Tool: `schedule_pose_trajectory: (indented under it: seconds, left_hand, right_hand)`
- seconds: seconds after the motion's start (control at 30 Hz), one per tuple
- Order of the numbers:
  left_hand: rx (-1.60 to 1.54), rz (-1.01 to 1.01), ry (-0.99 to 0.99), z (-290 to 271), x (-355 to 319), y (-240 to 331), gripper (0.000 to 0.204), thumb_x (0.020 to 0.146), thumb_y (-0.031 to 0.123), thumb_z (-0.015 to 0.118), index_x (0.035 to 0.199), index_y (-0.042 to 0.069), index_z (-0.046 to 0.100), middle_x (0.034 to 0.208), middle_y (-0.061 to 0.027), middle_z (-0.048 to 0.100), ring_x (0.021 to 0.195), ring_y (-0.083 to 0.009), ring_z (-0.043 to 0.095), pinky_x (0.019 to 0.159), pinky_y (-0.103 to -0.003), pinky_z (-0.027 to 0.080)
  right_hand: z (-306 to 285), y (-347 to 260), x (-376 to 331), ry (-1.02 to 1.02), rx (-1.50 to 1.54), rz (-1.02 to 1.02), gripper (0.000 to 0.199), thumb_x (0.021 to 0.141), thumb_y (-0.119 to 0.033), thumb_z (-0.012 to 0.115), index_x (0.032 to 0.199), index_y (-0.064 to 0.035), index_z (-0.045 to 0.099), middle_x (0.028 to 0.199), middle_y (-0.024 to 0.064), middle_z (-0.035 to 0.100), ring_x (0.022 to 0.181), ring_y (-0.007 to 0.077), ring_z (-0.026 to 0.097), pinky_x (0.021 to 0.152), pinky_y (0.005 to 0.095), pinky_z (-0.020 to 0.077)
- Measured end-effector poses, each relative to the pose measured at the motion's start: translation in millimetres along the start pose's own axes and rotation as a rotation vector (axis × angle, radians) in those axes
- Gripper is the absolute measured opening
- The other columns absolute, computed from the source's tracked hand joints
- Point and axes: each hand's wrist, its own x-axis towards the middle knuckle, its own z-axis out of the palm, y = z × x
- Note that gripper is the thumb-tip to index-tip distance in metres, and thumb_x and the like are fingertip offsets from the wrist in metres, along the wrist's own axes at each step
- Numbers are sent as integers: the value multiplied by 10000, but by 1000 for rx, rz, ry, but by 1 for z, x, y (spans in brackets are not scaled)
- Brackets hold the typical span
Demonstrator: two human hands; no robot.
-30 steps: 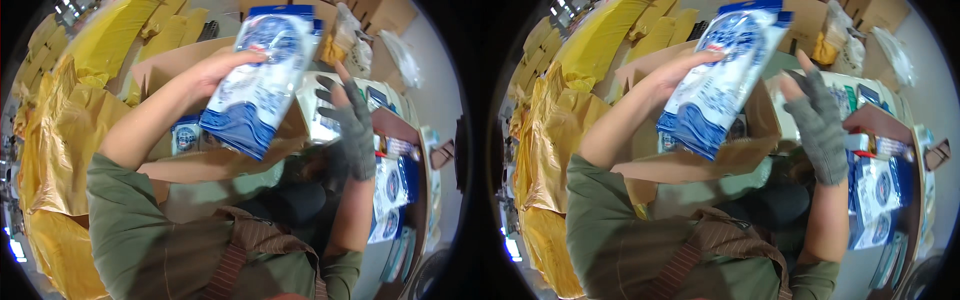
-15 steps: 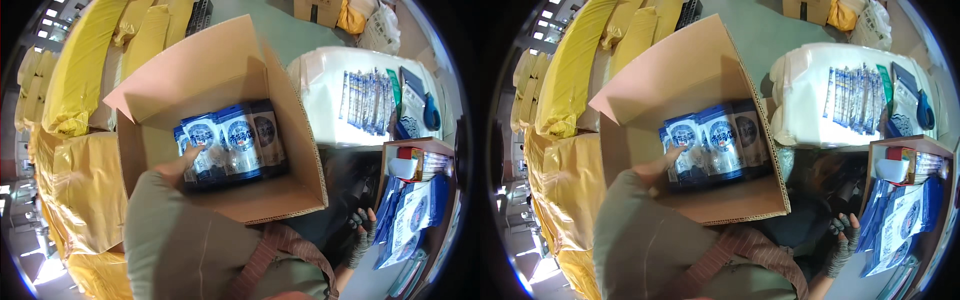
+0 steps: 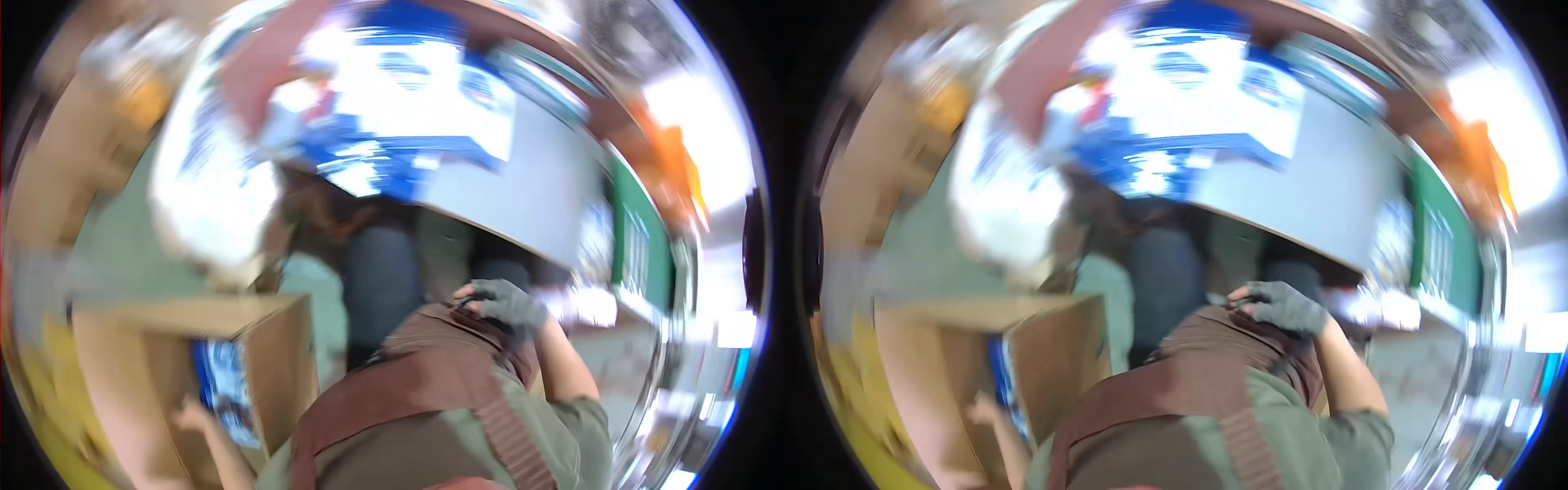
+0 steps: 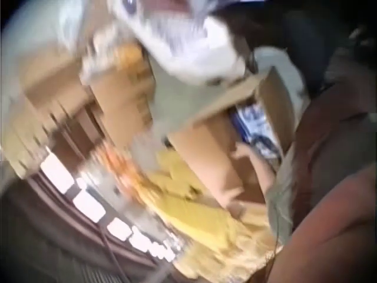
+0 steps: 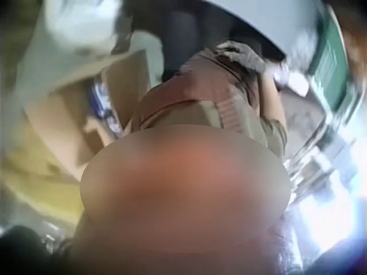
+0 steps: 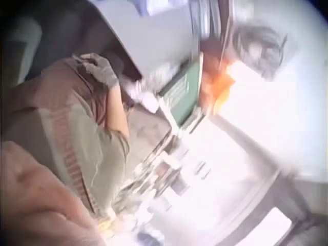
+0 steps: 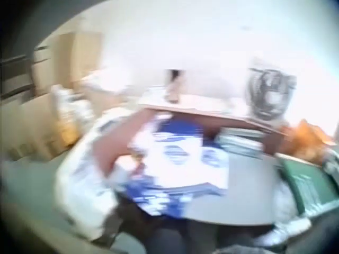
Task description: Packaging sticks into plastic bags and then placing them in a cardboard box.
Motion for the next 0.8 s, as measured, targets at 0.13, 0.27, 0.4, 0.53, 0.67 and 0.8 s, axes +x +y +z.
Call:
schedule_pose_trajectory:
  seconds: [0.13, 0.27, 0.4, 0.53, 0.67, 0.8]
  left_hand:
    - [-386, 927, 145, -74, -68, 288, 330, 953, 107, 532, 1203, -104, 489, 1122, -224, 596, 979, -276, 592, 895, -372, 479]
    - [-522, 1215, -657, -142, -237, 429, 426, 967, 150, 466, 1353, -2, 368, 1352, -148, 442, 1247, -247, 435, 1048, -368, 347]
    - [-388, 1527, -1598, -126, -404, 471, 543, 851, 94, 594, 1345, 7, 387, 1334, -159, 439, 1241, -265, 438, 1006, -390, 381]
    - [-317, 1682, -1793, -60, -605, 436, 658, 922, 336, 579, 1372, -57, 303, 1382, -262, 389, 1287, -394, 402, 1059, -407, 342]
    - [-627, 1538, -1712, -12, -806, 412, 812, 852, 375, 643, 1383, -104, 258, 1365, -316, 371, 1265, -399, 405, 1062, -435, 327]
    - [-689, 1679, -1336, 9, -882, 416, 790, 798, 244, 670, 1398, -70, 263, 1362, -295, 388, 1229, -383, 438, 1047, -426, 347]
  right_hand:
    - [-18, 129, -130, 477, 356, 288, 252, 876, -232, 657, 987, -5, 666, 926, 85, 678, 858, 147, 639, 765, 287, 512]
    - [-13, 246, -204, 1599, -124, 423, 321, 897, -240, 598, 1107, 2, 626, 910, 165, 659, 854, 325, 631, 840, 395, 501]
    - [-58, 272, -200, 1970, -742, 253, 468, 880, -224, 607, 1273, 7, 500, 1202, 263, 530, 1096, 397, 527, 961, 458, 425]
    - [-107, 312, -195, 1748, -937, 197, 629, 855, -382, 611, 1313, 23, 466, 1327, 242, 475, 1217, 404, 458, 1067, 495, 313]
    - [-131, 222, -183, 1591, -796, -76, 694, 824, -459, 597, 1346, -29, 441, 1324, 177, 499, 1215, 366, 468, 1061, 473, 315]
    - [-145, 198, -135, 1556, -702, -162, 640, 761, -296, 626, 1308, -29, 425, 1209, 190, 531, 1078, 381, 522, 958, 470, 408]
